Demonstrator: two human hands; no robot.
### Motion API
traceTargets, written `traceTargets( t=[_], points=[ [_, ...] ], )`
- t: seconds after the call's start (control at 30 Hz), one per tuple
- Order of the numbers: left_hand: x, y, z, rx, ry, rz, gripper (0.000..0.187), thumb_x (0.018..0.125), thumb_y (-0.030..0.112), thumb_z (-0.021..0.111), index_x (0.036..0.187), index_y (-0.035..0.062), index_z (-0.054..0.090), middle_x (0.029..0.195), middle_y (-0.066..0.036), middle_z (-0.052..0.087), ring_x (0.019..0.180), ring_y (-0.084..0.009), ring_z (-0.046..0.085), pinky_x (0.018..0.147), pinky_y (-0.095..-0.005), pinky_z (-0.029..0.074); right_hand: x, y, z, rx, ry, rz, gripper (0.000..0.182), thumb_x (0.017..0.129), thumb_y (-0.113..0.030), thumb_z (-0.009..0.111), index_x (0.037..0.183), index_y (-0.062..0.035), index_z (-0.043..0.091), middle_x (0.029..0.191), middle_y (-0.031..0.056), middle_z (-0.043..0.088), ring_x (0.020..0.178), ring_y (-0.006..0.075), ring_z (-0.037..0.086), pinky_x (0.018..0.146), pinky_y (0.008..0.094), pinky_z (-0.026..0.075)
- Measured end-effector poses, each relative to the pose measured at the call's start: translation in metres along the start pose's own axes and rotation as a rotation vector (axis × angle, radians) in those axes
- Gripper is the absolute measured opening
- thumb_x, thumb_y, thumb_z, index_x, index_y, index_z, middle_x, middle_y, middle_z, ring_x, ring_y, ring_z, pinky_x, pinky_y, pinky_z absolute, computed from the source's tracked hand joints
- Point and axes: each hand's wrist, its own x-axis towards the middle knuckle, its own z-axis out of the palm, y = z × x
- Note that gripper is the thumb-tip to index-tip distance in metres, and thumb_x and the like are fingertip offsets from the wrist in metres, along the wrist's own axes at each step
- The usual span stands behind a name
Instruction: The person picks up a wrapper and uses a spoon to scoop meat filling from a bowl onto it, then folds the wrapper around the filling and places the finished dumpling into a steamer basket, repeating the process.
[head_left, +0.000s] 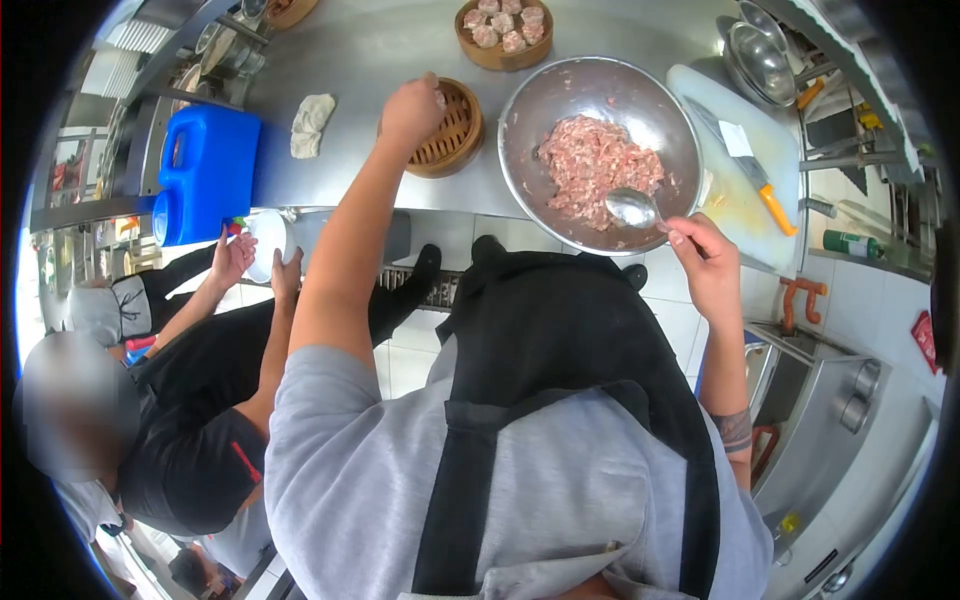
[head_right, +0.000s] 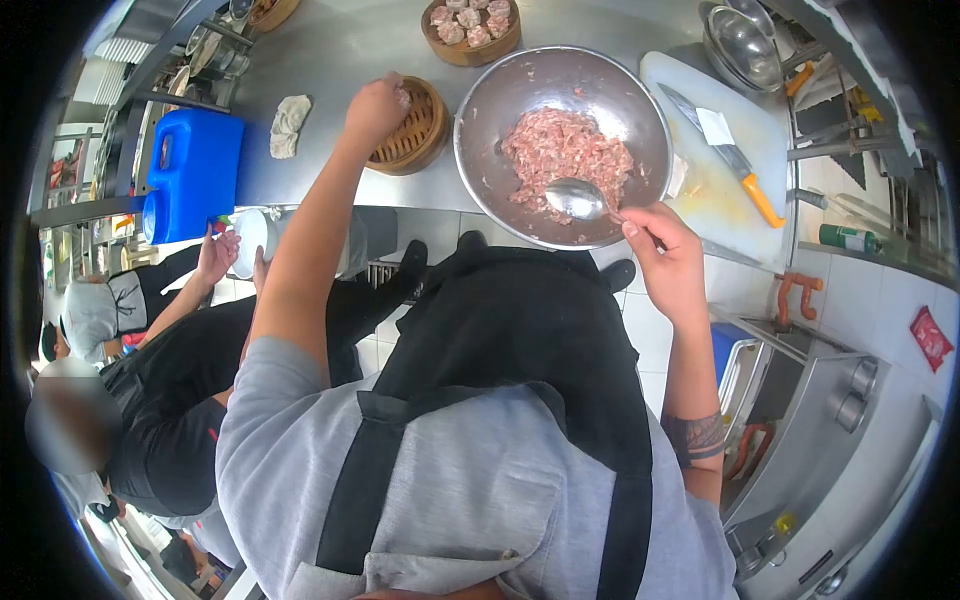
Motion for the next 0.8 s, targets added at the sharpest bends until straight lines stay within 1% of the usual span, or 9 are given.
traceTargets(
  t=[0.07, 0.17, 0.3, 0.4, 0.47, 0.53, 0.67, 0.73, 0.8],
  points=[
    [0.001, 0.005, 0.001, -0.047, 0.005, -0.105, 0.039, 0.098, 0.025, 0.06, 0.127, -0.0004, 0.056, 0.103, -0.026, 0.073, 0.101, -0.044, 0.07, 0.088, -0.0522, 0.056, -0.006, 0.005, -0.002, 0.008, 0.011, 0.014, 0.015, 0.099, -0.004, 0.068, 0.111, 0.0023, 0.074, 0.09, 0.003, 0.062, 0.081, 0.0112, 0.055, 0.075, 0.0256, 0.044],
    [-0.009, 0.018, -0.011, -0.151, 0.062, -0.142, 0.041, 0.098, 0.023, 0.061, 0.128, -0.0022, 0.048, 0.103, -0.029, 0.073, 0.102, -0.0457, 0.069, 0.089, -0.0525, 0.056, -0.014, 0.014, -0.003, 0.046, 0.031, 0.045, 0.015, 0.099, -0.005, 0.068, 0.111, 0.0021, 0.074, 0.089, 0.0022, 0.061, 0.08, 0.0105, 0.054, 0.074, 0.0254, 0.044],
    [-0.013, 0.02, -0.011, -0.166, 0.1, -0.146, 0.043, 0.097, 0.024, 0.066, 0.128, -0.0007, 0.049, 0.103, -0.027, 0.074, 0.104, -0.0457, 0.07, 0.09, -0.0502, 0.057, -0.021, 0.02, -0.001, 0.061, 0.045, 0.079, 0.014, 0.099, -0.005, 0.069, 0.111, 0.0021, 0.074, 0.087, 0.0017, 0.059, 0.08, 0.0102, 0.053, 0.075, 0.0249, 0.044],
    [-0.022, 0.023, -0.023, -0.149, 0.063, -0.141, 0.054, 0.094, 0.028, 0.071, 0.134, -0.0008, 0.047, 0.113, -0.025, 0.074, 0.111, -0.0431, 0.069, 0.093, -0.0491, 0.056, -0.024, 0.021, -0.006, 0.074, 0.069, 0.081, 0.015, 0.1, -0.005, 0.068, 0.112, 0.0015, 0.074, 0.086, 0.0005, 0.058, 0.08, 0.0099, 0.053, 0.076, 0.025, 0.044],
    [-0.026, 0.024, -0.037, -0.069, 0.117, -0.232, 0.06, 0.089, 0.028, 0.077, 0.135, 0.0005, 0.05, 0.126, -0.022, 0.071, 0.119, -0.0413, 0.067, 0.097, -0.0484, 0.055, -0.029, 0.022, -0.016, 0.081, 0.107, 0.088, 0.015, 0.101, -0.006, 0.067, 0.112, 0.0009, 0.074, 0.085, -0.0005, 0.058, 0.08, 0.0097, 0.053, 0.076, 0.0251, 0.044],
    [-0.034, 0.02, -0.058, -0.092, 0.261, -0.135, 0.057, 0.085, 0.026, 0.081, 0.131, 0.0029, 0.056, 0.133, -0.019, 0.068, 0.117, -0.0394, 0.068, 0.097, -0.048, 0.054, -0.03, 0.024, -0.03, 0.193, 0.299, 0.176, 0.015, 0.101, -0.014, 0.07, 0.101, 0.0001, 0.073, 0.082, -0.0025, 0.057, 0.079, 0.0075, 0.051, 0.075, 0.0252, 0.043],
    [-0.038, 0.041, -0.097, -0.209, 0.424, -0.108, 0.042, 0.087, 0.023, 0.08, 0.121, 0.0051, 0.064, 0.119, -0.015, 0.072, 0.103, -0.0295, 0.072, 0.089, -0.0425, 0.056, -0.035, 0.074, -0.079, 0.344, 0.478, 0.271, 0.026, 0.099, -0.025, 0.075, 0.086, -0.0036, 0.069, 0.074, -0.0042, 0.054, 0.072, 0.0057, 0.048, 0.069, 0.0245, 0.039],
    [-0.04, 0.064, -0.102, -0.232, 0.377, -0.045, 0.037, 0.089, 0.023, 0.079, 0.119, 0.005, 0.068, 0.111, -0.014, 0.074, 0.098, -0.0281, 0.071, 0.088, -0.0408, 0.056, -0.026, 0.082, -0.085, 0.327, 0.584, 0.449, 0.036, 0.094, -0.032, 0.08, 0.075, -0.0071, 0.063, 0.067, -0.0051, 0.05, 0.065, 0.0047, 0.043, 0.06, 0.025, 0.034],
    [-0.044, 0.078, -0.099, -0.213, 0.355, 0.011, 0.035, 0.09, 0.024, 0.078, 0.118, 0.0052, 0.069, 0.107, -0.014, 0.075, 0.095, -0.0273, 0.072, 0.088, -0.0401, 0.056, -0.017, 0.089, -0.081, 0.376, 0.655, 0.526, 0.029, 0.091, -0.029, 0.082, 0.079, -0.005, 0.069, 0.064, -0.0061, 0.049, 0.059, 0.0064, 0.042, 0.055, 0.0268, 0.033]
  ],
)
